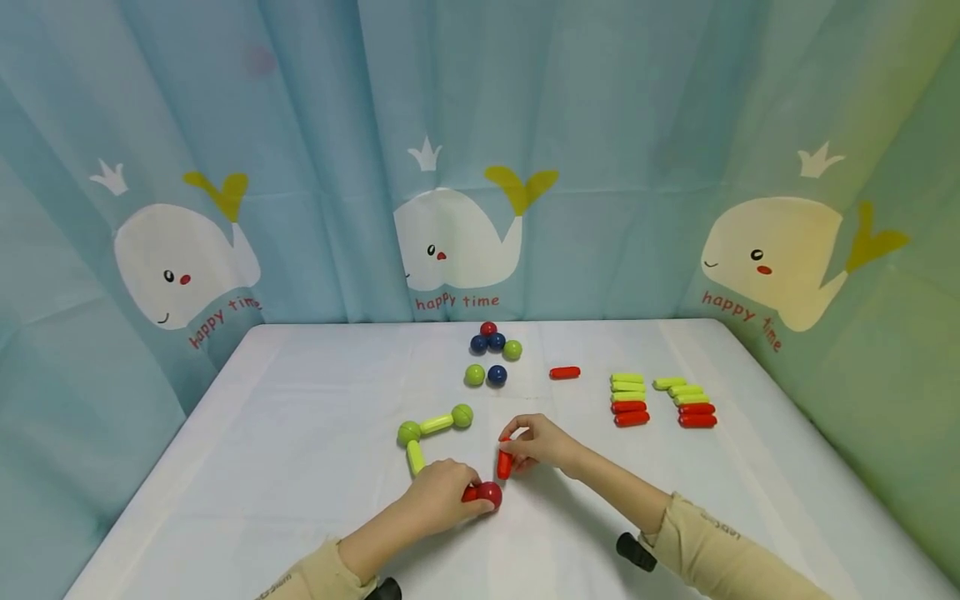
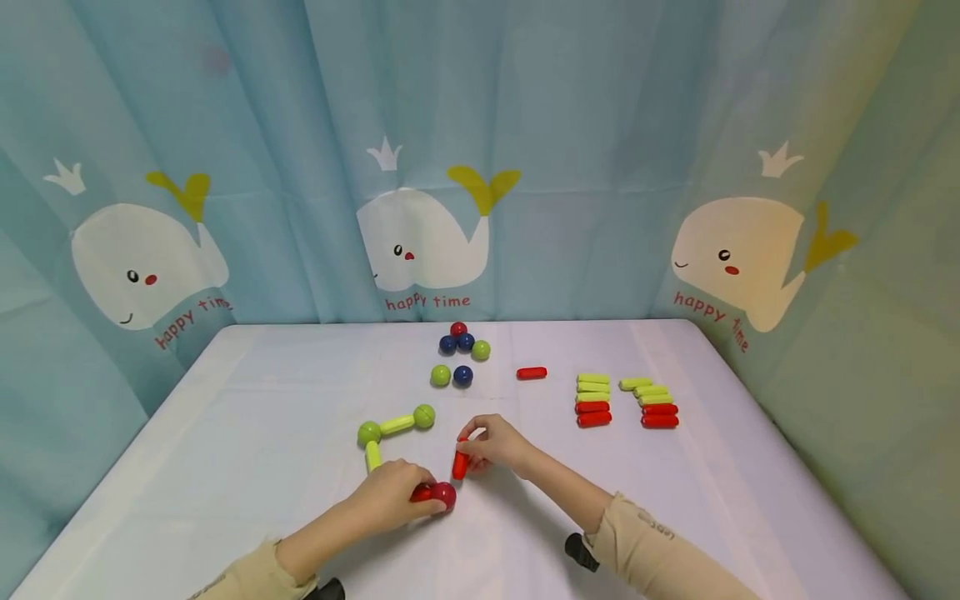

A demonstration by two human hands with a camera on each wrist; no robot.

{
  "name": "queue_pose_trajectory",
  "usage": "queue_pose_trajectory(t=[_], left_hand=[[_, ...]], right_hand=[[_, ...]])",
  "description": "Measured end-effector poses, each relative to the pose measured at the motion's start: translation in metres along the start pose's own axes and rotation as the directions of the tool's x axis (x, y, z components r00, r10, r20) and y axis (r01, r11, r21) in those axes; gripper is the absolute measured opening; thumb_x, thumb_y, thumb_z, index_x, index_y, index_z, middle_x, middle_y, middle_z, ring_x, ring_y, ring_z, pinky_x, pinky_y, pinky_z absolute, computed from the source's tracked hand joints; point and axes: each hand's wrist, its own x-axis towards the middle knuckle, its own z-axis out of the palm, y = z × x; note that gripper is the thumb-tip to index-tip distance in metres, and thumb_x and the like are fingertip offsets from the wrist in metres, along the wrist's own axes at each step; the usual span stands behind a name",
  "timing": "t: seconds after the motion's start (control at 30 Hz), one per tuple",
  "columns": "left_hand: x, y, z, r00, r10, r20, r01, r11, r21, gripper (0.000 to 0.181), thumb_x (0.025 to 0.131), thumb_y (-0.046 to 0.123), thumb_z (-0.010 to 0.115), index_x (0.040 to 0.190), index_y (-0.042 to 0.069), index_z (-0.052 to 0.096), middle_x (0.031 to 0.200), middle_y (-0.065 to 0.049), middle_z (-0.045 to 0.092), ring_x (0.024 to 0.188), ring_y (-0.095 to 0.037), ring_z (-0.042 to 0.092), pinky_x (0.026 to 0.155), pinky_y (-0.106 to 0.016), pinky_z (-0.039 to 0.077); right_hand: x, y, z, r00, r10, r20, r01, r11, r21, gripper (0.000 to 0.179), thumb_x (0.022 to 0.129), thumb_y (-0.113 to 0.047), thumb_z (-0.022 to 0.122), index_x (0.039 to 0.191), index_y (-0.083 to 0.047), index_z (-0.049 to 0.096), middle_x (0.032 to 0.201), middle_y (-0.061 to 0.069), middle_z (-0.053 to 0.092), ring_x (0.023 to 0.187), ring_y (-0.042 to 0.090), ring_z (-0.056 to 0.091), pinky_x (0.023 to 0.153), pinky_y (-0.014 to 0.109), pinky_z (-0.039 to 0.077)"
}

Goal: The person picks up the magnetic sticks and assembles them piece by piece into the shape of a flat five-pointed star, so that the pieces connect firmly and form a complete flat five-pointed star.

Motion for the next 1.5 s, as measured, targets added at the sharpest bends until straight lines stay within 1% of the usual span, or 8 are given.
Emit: queue_pose_trajectory(t=[0.23, 0.43, 0.7, 0.83, 0.93, 1.1, 1.2, 1.5], left_hand=[[0.001, 0.000, 0.001, 1.000, 0.017, -0.011, -0.017, 1.000, 0.010, 0.029, 0.081, 0.037, 0.072, 0.083, 0.008, 0.071, 0.068, 0.006, 0.064, 0.060, -0.004, 0.048, 0.055, -0.019, 0.037], [-0.001, 0.000, 0.003, 1.000, 0.011, -0.018, -0.011, 1.000, 0.016, 0.029, 0.082, 0.038, 0.071, 0.080, 0.009, 0.070, 0.057, 0.010, 0.051, 0.054, -0.002, 0.039, 0.049, -0.019, 0.030], [-0.001, -0.001, 0.003, 1.000, 0.010, -0.025, -0.010, 1.000, 0.002, 0.028, 0.082, 0.037, 0.071, 0.079, 0.009, 0.070, 0.055, 0.010, 0.049, 0.052, -0.002, 0.036, 0.048, -0.019, 0.028], [-0.001, -0.002, 0.002, 1.000, 0.005, -0.025, -0.005, 1.000, -0.022, 0.026, 0.083, 0.034, 0.070, 0.082, 0.008, 0.071, 0.055, 0.010, 0.048, 0.052, -0.002, 0.035, 0.047, -0.018, 0.027], [0.000, -0.003, 0.001, 1.000, 0.007, -0.022, -0.008, 0.999, -0.046, 0.024, 0.083, 0.031, 0.070, 0.086, 0.007, 0.072, 0.058, 0.010, 0.051, 0.054, -0.002, 0.036, 0.047, -0.018, 0.027], [-0.001, -0.007, -0.002, 0.999, 0.007, 0.039, -0.004, 0.997, -0.077, 0.028, 0.085, 0.027, 0.069, 0.101, 0.005, 0.071, 0.064, 0.009, 0.053, 0.058, -0.003, 0.039, 0.051, -0.018, 0.030], [-0.001, -0.009, -0.004, 0.998, 0.016, 0.055, -0.011, 0.997, -0.080, 0.031, 0.086, 0.027, 0.069, 0.107, 0.005, 0.070, 0.069, 0.008, 0.058, 0.060, -0.003, 0.040, 0.052, -0.018, 0.031], [0.004, -0.005, -0.002, 0.999, 0.040, -0.026, -0.041, 0.998, -0.055, 0.030, 0.083, 0.029, 0.072, 0.103, 0.007, 0.071, 0.078, 0.004, 0.067, 0.060, -0.002, 0.043, 0.052, -0.017, 0.033]], right_hand=[[0.001, 0.001, 0.005, 1.000, -0.011, 0.009, 0.011, 1.000, 0.000, 0.019, 0.090, -0.007, 0.061, 0.100, 0.008, 0.056, 0.069, 0.008, 0.068, 0.057, 0.009, 0.061, 0.062, 0.031, 0.057], [0.002, 0.003, 0.006, 0.998, -0.029, 0.054, 0.028, 1.000, 0.005, 0.018, 0.091, -0.007, 0.060, 0.098, 0.009, 0.055, 0.071, 0.011, 0.068, 0.058, 0.009, 0.062, 0.062, 0.030, 0.057], [0.007, 0.005, 0.003, 0.992, -0.064, 0.106, 0.077, 0.990, -0.121, 0.019, 0.090, -0.009, 0.060, 0.102, 0.005, 0.059, 0.069, 0.014, 0.063, 0.056, 0.009, 0.055, 0.058, 0.022, 0.050], [0.012, 0.006, 0.000, 0.990, -0.079, 0.116, 0.096, 0.985, -0.141, 0.018, 0.090, -0.006, 0.059, 0.104, 0.006, 0.060, 0.069, 0.012, 0.062, 0.056, 0.009, 0.054, 0.058, 0.019, 0.047], [0.016, 0.005, -0.003, 0.992, -0.080, 0.102, 0.093, 0.987, -0.129, 0.020, 0.090, -0.004, 0.059, 0.105, 0.008, 0.059, 0.071, 0.009, 0.061, 0.057, 0.009, 0.054, 0.059, 0.020, 0.048], [0.019, 0.006, -0.007, 0.996, -0.054, 0.077, 0.060, 0.995, -0.082, 0.022, 0.091, -0.006, 0.058, 0.107, 0.009, 0.058, 0.074, 0.008, 0.061, 0.060, 0.010, 0.055, 0.062, 0.022, 0.051], [0.020, 0.008, -0.010, 0.997, -0.023, 0.074, 0.026, 0.999, -0.040, 0.024, 0.092, -0.007, 0.056, 0.109, 0.011, 0.057, 0.076, 0.006, 0.062, 0.064, 0.010, 0.056, 0.065, 0.023, 0.053], [0.023, 0.015, -0.014, 0.995, 0.011, 0.101, -0.016, 0.999, 0.047, 0.027, 0.092, -0.006, 0.054, 0.112, 0.012, 0.055, 0.075, 0.002, 0.064, 0.064, 0.009, 0.059, 0.067, 0.023, 0.055]])
